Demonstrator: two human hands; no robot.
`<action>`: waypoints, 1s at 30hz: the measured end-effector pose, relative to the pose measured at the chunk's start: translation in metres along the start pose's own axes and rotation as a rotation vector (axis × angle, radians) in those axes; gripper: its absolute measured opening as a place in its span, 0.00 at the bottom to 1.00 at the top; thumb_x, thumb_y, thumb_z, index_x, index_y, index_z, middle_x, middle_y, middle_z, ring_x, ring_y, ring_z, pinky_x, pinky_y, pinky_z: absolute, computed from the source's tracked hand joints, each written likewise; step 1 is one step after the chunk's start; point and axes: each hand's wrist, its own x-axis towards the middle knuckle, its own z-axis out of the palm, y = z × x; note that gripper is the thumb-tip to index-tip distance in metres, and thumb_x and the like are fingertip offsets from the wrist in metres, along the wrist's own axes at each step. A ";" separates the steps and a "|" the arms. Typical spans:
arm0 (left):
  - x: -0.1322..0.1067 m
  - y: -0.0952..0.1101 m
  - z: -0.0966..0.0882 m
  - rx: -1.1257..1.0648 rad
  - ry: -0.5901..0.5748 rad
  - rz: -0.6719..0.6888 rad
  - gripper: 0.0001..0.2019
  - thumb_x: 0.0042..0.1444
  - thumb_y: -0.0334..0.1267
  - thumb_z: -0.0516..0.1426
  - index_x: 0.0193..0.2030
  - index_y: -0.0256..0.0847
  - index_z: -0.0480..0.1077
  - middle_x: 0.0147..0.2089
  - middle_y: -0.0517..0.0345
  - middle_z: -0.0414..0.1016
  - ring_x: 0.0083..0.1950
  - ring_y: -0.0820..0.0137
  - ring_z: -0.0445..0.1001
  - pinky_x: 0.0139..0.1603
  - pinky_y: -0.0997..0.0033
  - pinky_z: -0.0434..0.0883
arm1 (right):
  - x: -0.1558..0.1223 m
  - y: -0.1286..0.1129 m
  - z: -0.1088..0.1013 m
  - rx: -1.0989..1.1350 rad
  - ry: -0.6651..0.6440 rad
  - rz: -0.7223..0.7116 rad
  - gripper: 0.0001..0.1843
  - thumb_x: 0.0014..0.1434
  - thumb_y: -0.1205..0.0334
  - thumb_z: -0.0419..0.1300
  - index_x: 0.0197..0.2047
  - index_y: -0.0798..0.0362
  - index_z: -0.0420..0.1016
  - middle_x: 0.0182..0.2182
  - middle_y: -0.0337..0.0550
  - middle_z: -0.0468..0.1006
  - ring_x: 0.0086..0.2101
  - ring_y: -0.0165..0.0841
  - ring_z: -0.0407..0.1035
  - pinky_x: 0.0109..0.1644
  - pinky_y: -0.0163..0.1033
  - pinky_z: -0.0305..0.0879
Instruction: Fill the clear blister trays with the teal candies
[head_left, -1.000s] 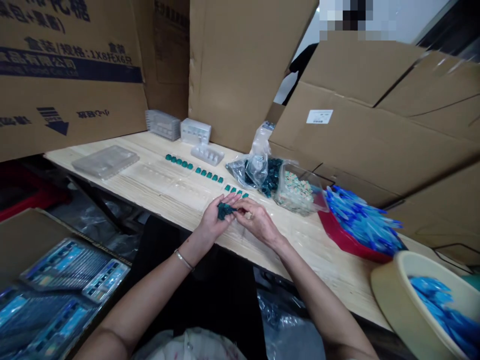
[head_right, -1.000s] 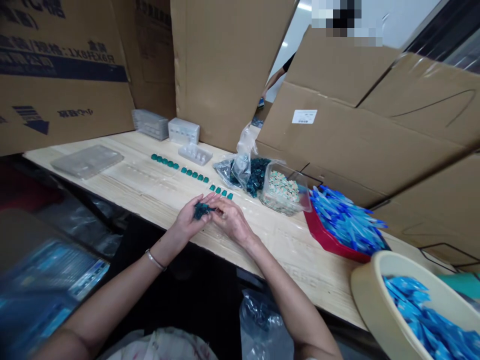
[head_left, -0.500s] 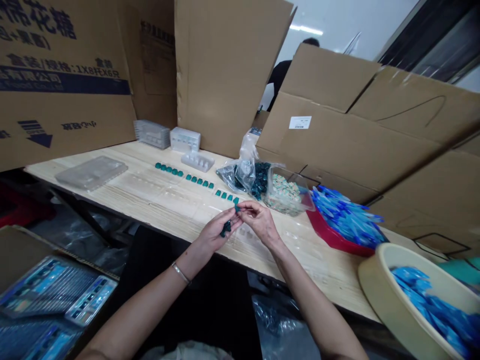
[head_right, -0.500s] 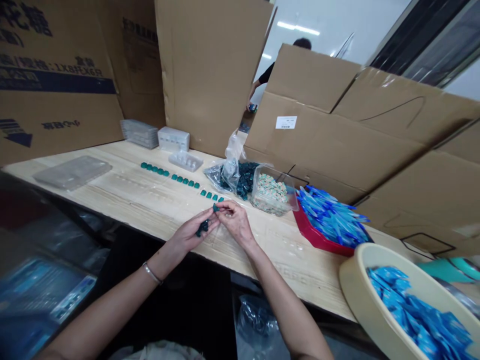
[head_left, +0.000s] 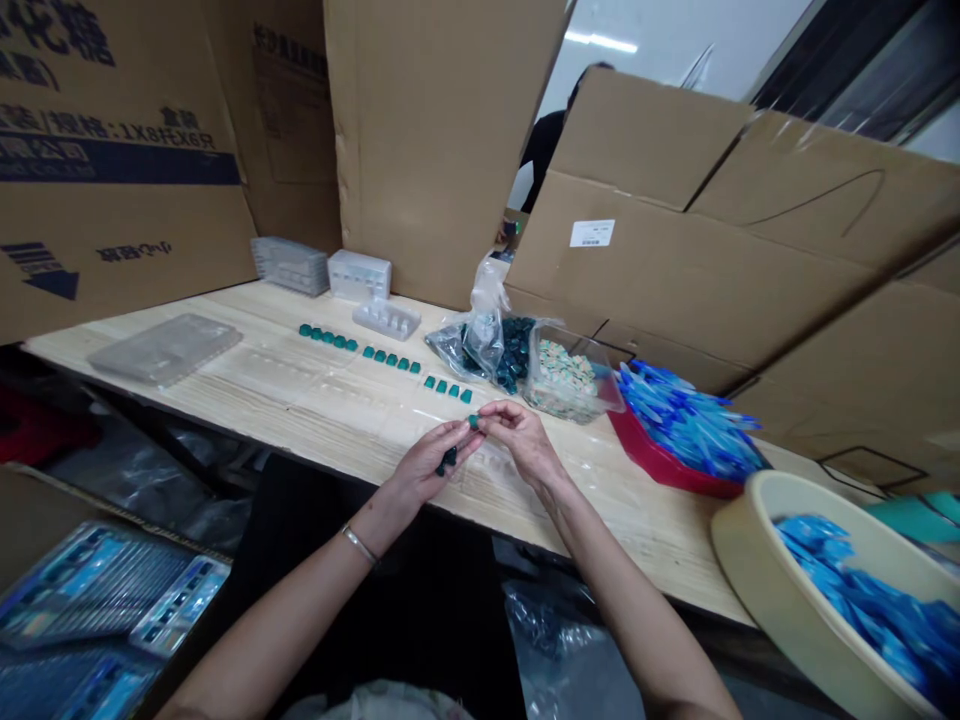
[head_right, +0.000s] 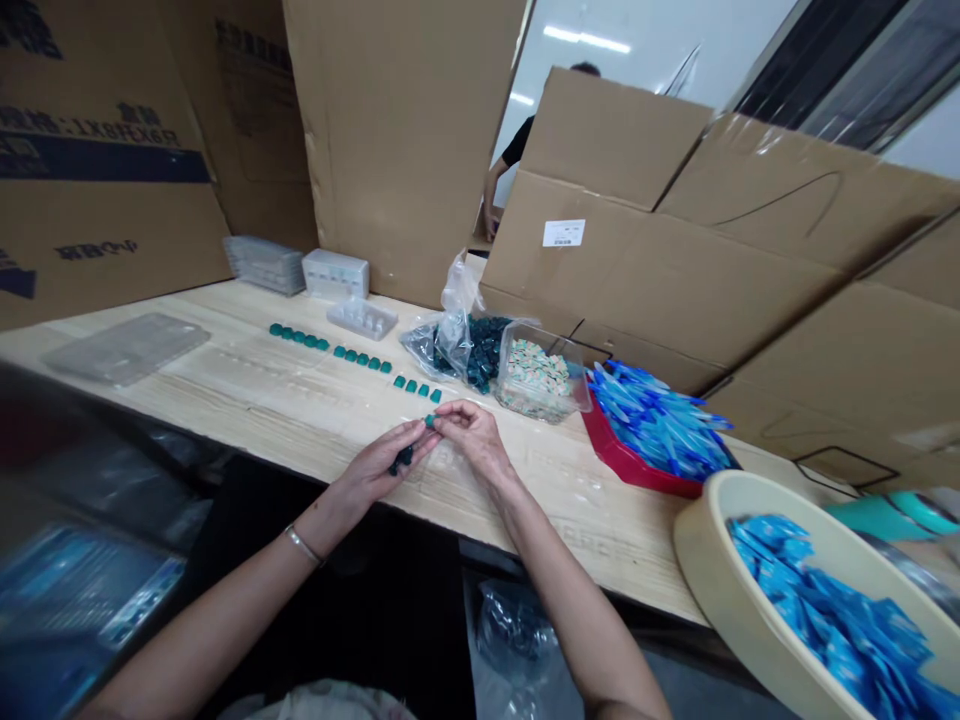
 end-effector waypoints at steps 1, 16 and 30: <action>0.001 -0.001 -0.001 0.022 0.017 0.012 0.02 0.48 0.27 0.62 0.31 0.33 0.73 0.36 0.55 0.76 0.41 0.74 0.75 0.54 0.73 0.69 | -0.001 0.001 0.000 -0.048 -0.006 -0.027 0.16 0.42 0.54 0.69 0.34 0.52 0.77 0.28 0.40 0.77 0.31 0.32 0.71 0.39 0.39 0.69; 0.007 0.001 0.000 0.003 0.155 -0.007 0.03 0.50 0.27 0.61 0.33 0.30 0.72 0.37 0.46 0.77 0.42 0.67 0.77 0.51 0.69 0.73 | 0.056 0.019 -0.043 -0.770 -0.077 -0.441 0.09 0.55 0.63 0.60 0.39 0.53 0.79 0.33 0.47 0.76 0.33 0.35 0.69 0.39 0.39 0.64; 0.001 0.017 0.005 -0.178 0.275 -0.132 0.03 0.55 0.24 0.55 0.35 0.27 0.70 0.37 0.43 0.76 0.43 0.65 0.77 0.46 0.72 0.75 | 0.096 0.053 -0.046 -1.022 -0.320 -0.523 0.10 0.58 0.66 0.56 0.38 0.54 0.79 0.34 0.47 0.77 0.37 0.35 0.69 0.43 0.37 0.63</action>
